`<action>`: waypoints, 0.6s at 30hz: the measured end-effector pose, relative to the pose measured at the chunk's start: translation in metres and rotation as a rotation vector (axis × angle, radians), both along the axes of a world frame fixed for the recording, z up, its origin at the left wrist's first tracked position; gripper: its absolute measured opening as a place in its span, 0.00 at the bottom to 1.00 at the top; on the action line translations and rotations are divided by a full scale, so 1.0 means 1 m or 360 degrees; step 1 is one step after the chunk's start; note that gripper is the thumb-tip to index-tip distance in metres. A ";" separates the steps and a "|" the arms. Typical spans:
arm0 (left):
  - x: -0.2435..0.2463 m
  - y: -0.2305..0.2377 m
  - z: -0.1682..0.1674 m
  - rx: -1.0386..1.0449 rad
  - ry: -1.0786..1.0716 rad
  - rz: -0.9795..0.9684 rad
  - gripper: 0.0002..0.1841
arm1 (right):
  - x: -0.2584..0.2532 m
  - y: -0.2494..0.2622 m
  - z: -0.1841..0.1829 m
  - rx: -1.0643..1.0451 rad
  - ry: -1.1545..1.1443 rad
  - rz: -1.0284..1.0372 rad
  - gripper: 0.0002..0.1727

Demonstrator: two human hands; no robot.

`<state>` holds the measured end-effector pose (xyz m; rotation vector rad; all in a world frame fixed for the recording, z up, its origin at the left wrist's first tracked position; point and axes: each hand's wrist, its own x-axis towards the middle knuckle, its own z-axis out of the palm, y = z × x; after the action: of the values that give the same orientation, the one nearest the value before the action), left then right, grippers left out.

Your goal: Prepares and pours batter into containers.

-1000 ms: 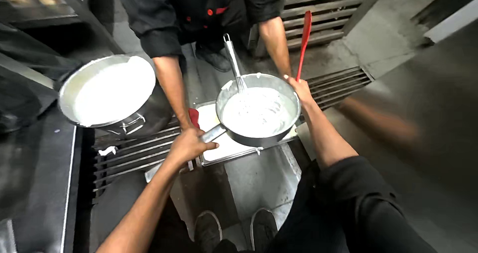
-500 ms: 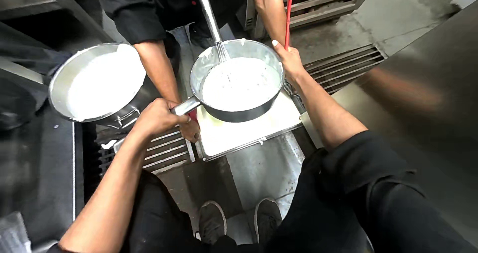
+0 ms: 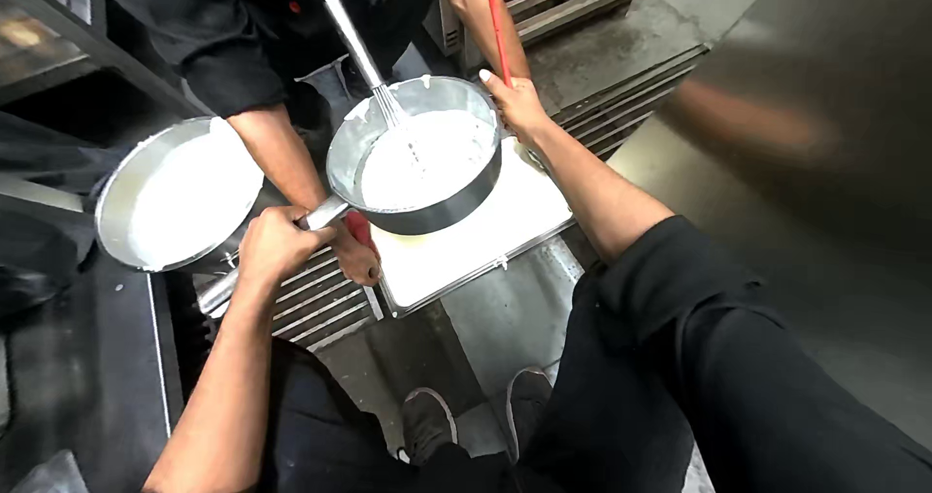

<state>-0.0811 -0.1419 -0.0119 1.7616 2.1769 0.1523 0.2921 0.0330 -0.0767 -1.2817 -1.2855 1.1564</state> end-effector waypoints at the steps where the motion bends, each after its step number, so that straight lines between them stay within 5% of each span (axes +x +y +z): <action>1: 0.000 0.001 -0.001 0.0002 0.0015 0.0014 0.20 | 0.001 -0.001 0.000 -0.0003 0.0008 0.0018 0.23; 18: 0.011 -0.011 -0.001 -0.0058 0.0269 0.0146 0.19 | -0.003 -0.007 -0.005 -0.0009 -0.0086 0.0086 0.24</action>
<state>-0.0705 -0.1530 -0.0127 1.7112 2.3645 -0.0155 0.2891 0.0264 -0.0816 -1.2968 -1.3650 1.1711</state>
